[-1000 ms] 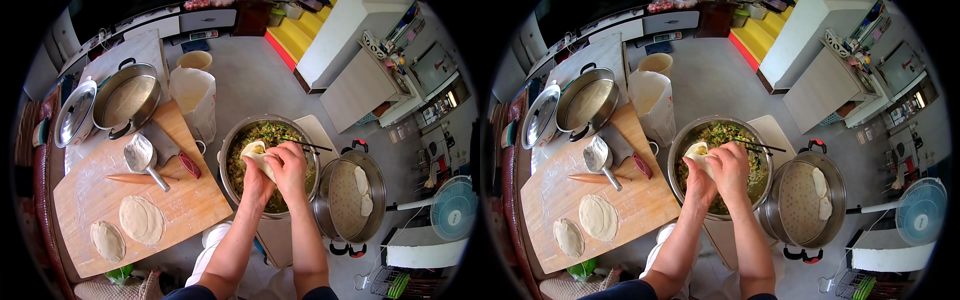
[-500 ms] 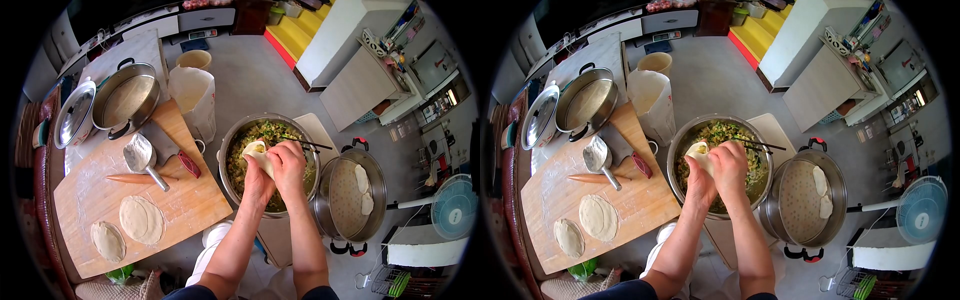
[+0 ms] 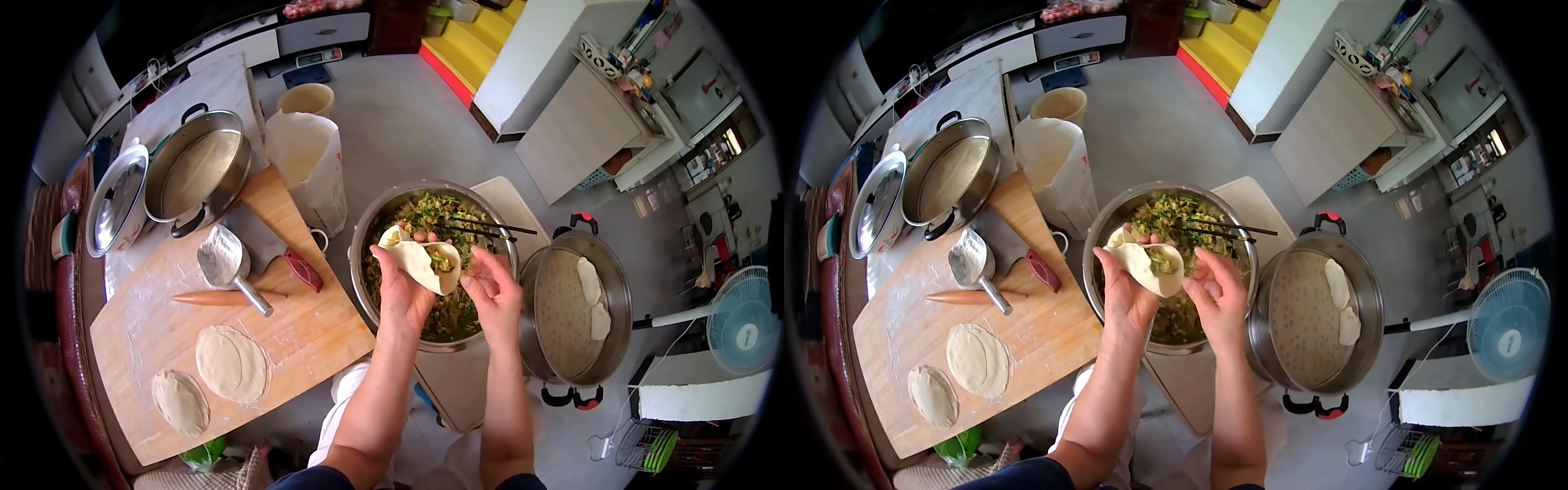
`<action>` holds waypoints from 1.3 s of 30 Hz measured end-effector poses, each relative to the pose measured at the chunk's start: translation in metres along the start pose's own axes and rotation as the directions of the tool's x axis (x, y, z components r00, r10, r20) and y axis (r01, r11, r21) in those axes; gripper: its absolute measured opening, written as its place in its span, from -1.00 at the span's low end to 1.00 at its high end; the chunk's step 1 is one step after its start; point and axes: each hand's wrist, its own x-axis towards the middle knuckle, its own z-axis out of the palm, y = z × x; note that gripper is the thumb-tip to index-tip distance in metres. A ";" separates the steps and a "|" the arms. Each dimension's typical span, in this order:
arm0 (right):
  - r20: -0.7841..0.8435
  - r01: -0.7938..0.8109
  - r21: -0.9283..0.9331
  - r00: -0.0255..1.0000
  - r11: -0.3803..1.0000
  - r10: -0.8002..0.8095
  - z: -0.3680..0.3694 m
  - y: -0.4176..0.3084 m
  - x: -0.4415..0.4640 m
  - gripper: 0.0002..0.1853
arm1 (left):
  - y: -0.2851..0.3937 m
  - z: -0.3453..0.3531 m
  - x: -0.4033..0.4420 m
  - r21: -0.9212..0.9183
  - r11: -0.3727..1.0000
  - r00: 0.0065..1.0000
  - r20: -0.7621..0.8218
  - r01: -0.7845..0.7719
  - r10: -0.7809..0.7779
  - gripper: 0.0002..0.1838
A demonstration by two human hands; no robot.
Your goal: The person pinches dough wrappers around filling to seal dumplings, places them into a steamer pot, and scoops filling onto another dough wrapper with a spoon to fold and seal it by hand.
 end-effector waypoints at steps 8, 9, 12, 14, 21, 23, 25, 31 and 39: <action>-0.052 0.014 -0.017 0.999 1.000 -0.015 0.020 0.007 0.000 -0.67 | -0.004 -0.003 -0.002 0.120 0.992 0.999 -0.023 0.043 -0.040 -0.30; -0.049 0.025 -0.051 0.998 0.998 -0.028 0.021 0.007 0.002 -0.67 | -0.005 -0.003 -0.002 0.129 0.990 0.998 -0.035 0.052 -0.048 -0.30; -0.030 -0.030 0.019 0.999 0.999 0.031 0.023 0.006 0.004 -0.63 | -0.002 -0.003 0.000 0.128 0.989 0.997 0.010 0.073 -0.075 -0.29; -0.019 -0.097 0.116 0.995 0.988 0.100 0.019 0.002 0.005 -0.59 | -0.002 0.001 -0.001 0.133 0.989 0.998 -0.022 0.069 -0.066 -0.29; -0.003 -0.048 0.084 0.999 0.995 0.048 0.023 0.002 0.006 -0.58 | -0.001 -0.001 0.000 0.142 0.988 0.998 -0.027 0.058 -0.055 -0.30; 0.047 -0.040 0.202 0.998 0.979 0.031 0.017 0.007 0.004 -0.35 | 0.000 0.001 0.000 0.133 0.990 0.998 -0.035 0.056 -0.052 -0.29; 0.065 -0.001 0.276 0.998 0.961 -0.018 0.019 0.006 0.001 -0.18 | -0.002 0.003 -0.001 0.135 0.989 0.998 -0.026 0.059 -0.056 -0.28; 0.309 -0.295 0.574 0.942 0.764 0.132 0.034 0.009 -0.002 0.34 | -0.009 0.014 -0.005 0.066 0.996 0.996 0.047 0.068 -0.071 -0.24; 0.312 -0.149 0.571 0.949 0.807 -0.046 0.040 0.025 0.000 0.39 | -0.011 0.017 -0.007 -0.015 0.999 0.999 0.036 0.030 -0.030 -0.26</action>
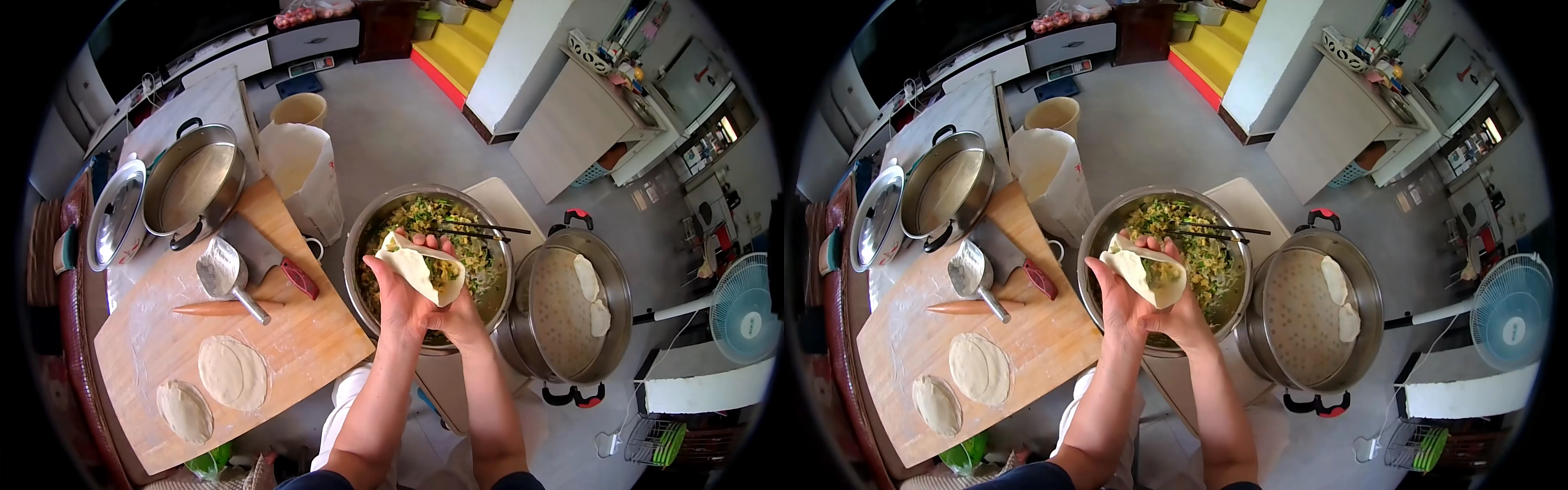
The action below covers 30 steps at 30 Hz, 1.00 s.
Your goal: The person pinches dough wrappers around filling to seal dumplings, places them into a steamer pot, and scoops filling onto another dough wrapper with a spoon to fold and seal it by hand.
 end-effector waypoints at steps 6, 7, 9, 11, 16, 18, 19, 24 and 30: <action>-0.094 -0.008 -0.079 0.996 0.997 0.000 0.009 -0.007 0.006 0.31 | -0.004 0.002 -0.006 0.070 0.998 0.997 0.076 0.001 -0.006 -0.28; -0.090 0.032 -0.125 0.995 0.992 -0.043 0.008 -0.008 0.010 0.27 | -0.006 0.002 -0.007 0.112 0.994 0.997 0.081 0.002 -0.012 -0.28; -0.078 0.107 -0.215 0.989 0.971 -0.126 0.005 -0.010 0.015 0.20 | -0.006 0.002 -0.010 0.223 0.975 1.000 0.013 0.004 -0.007 -0.28; -0.059 0.100 -0.227 0.991 0.969 -0.117 0.000 -0.011 0.014 0.13 | -0.010 0.007 -0.013 0.355 0.935 0.999 -0.034 -0.013 0.027 -0.28; -0.148 0.051 -0.126 0.986 0.991 -0.069 -0.005 -0.025 0.008 -0.05 | -0.017 0.005 -0.010 0.820 0.568 0.993 0.008 -0.072 0.114 -0.34; -0.166 0.018 0.025 0.986 1.000 -0.014 -0.007 -0.032 -0.001 -0.15 | -0.015 0.017 -0.017 0.950 0.237 0.979 0.192 -0.202 0.063 -0.40; -0.177 0.013 0.043 0.984 0.999 -0.006 -0.009 -0.034 -0.005 -0.17 | -0.014 0.014 -0.016 0.957 0.120 0.964 0.260 -0.265 0.056 -0.42; -0.138 -0.051 0.181 0.987 0.982 0.077 -0.027 -0.053 -0.017 -0.21 | 0.006 0.012 -0.006 0.859 -0.176 0.875 0.455 -0.480 -0.166 -0.37; -0.077 -0.066 0.249 0.993 0.966 0.088 -0.054 -0.049 -0.035 -0.14 | 0.028 0.016 -0.011 0.889 0.451 0.896 0.131 0.084 -0.425 -0.02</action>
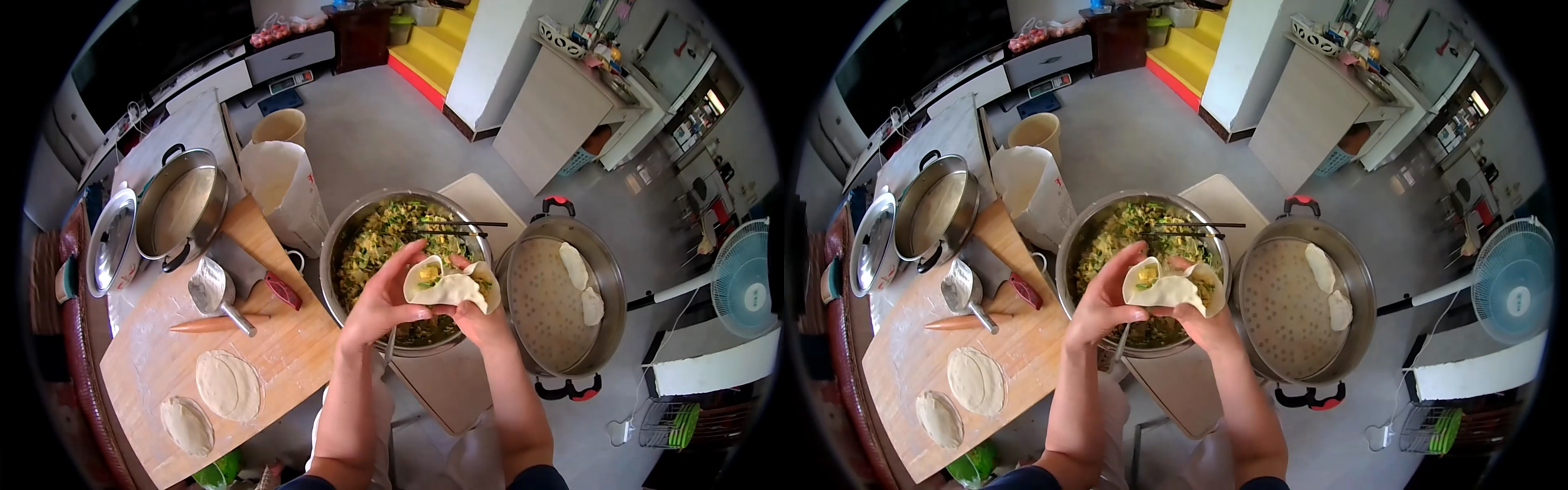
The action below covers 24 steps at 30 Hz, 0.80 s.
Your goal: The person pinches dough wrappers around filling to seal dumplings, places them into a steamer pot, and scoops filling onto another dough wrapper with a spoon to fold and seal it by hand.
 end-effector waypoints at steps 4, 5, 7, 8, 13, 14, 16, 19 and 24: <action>0.027 -0.043 0.042 0.999 0.998 0.042 -0.007 -0.010 -0.004 -0.09 | -0.001 -0.006 -0.003 -0.126 0.992 0.997 0.070 -0.015 0.024 -0.21; 0.030 -0.046 0.039 0.999 0.998 0.045 -0.008 -0.012 -0.005 -0.08 | -0.004 -0.010 -0.002 -0.117 0.993 0.995 0.089 -0.023 0.034 -0.27; 0.033 -0.050 0.027 0.998 0.998 0.049 -0.009 -0.016 -0.006 -0.07 | -0.005 -0.010 -0.001 -0.088 0.995 0.994 0.089 -0.047 0.055 -0.38; 0.031 -0.047 0.020 0.998 0.999 0.046 -0.010 -0.017 -0.007 -0.07 | -0.005 -0.008 -0.001 -0.066 0.996 0.995 0.075 -0.060 0.064 -0.42; 0.028 -0.050 0.009 0.998 0.999 0.050 -0.012 -0.019 -0.009 -0.08 | -0.006 0.008 0.005 0.066 0.977 0.979 -0.021 -0.201 0.203 -0.64; 0.024 -0.050 0.003 0.998 0.999 0.050 -0.014 -0.018 -0.010 -0.08 | -0.006 0.009 0.005 0.113 0.970 0.975 -0.034 -0.214 0.219 -0.70; 0.021 -0.050 0.004 0.999 0.999 0.050 -0.016 -0.017 -0.011 -0.09 | -0.007 0.010 0.006 0.178 0.957 0.969 -0.048 -0.228 0.240 -0.79; 0.025 -0.046 0.009 0.999 0.999 0.046 -0.017 -0.017 -0.012 -0.09 | -0.010 0.009 0.006 0.231 0.945 0.965 -0.065 -0.234 0.255 -0.87; 0.008 -0.022 -0.032 1.000 0.999 0.022 -0.016 -0.017 -0.013 -0.10 | -0.006 0.014 0.006 0.313 0.925 0.955 -0.127 -0.217 0.267 -0.88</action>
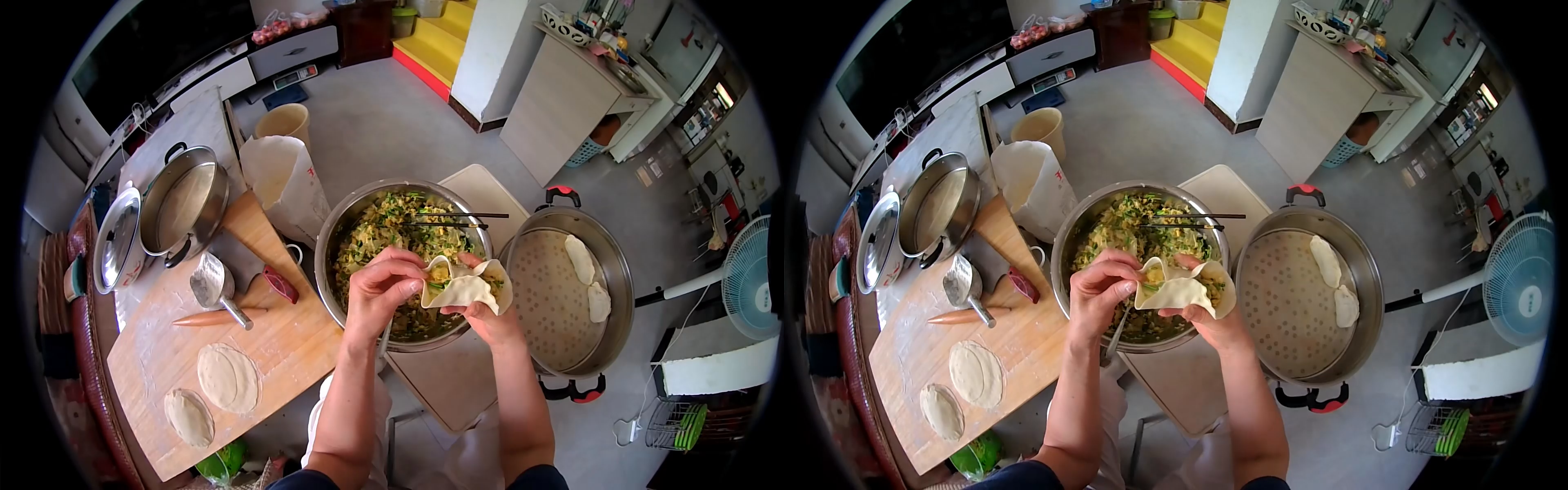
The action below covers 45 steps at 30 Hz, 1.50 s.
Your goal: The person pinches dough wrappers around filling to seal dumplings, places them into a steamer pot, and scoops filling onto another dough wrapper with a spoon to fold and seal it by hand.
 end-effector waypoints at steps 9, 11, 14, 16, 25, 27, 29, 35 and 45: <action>-0.007 0.045 -0.040 0.999 0.998 -0.045 0.012 -0.002 0.002 -0.18 | 0.000 0.011 -0.005 -0.006 0.998 0.974 -0.216 0.065 -0.064 -0.86; -0.002 0.041 -0.036 0.999 0.999 -0.042 0.008 0.000 0.004 -0.19 | -0.004 0.010 -0.006 0.099 0.994 0.979 -0.201 0.036 -0.016 -0.83; -0.019 0.044 -0.048 0.999 0.998 -0.045 0.007 0.001 0.005 -0.20 | -0.002 0.008 -0.006 0.271 0.962 0.989 -0.148 0.029 0.012 -0.78; -0.038 0.049 -0.052 0.998 0.997 -0.051 0.007 -0.001 0.005 -0.20 | 0.003 0.008 -0.005 0.258 0.964 0.993 -0.111 0.065 -0.037 -0.75; -0.068 0.027 -0.072 0.997 0.997 -0.032 0.008 -0.002 0.005 -0.12 | 0.008 -0.007 -0.005 -0.094 0.980 0.984 0.052 0.175 -0.170 -0.58; -0.026 0.049 -0.046 0.998 0.998 -0.050 0.008 -0.001 0.006 -0.18 | 0.006 -0.008 -0.006 -0.127 0.973 0.981 0.046 0.192 -0.188 -0.60; -0.025 0.039 -0.045 0.999 0.998 -0.041 0.009 -0.001 0.005 -0.18 | 0.005 -0.005 -0.006 -0.090 0.988 0.992 0.010 0.128 -0.128 -0.65; -0.021 0.037 -0.048 0.999 0.998 -0.038 0.013 0.000 0.006 -0.16 | 0.005 0.002 -0.005 0.041 0.999 0.998 -0.064 0.024 -0.021 -0.78; -0.037 0.037 -0.041 0.999 0.999 -0.038 0.017 -0.003 0.005 -0.15 | 0.014 0.007 -0.007 -0.002 0.979 0.970 -0.140 0.202 -0.200 -0.77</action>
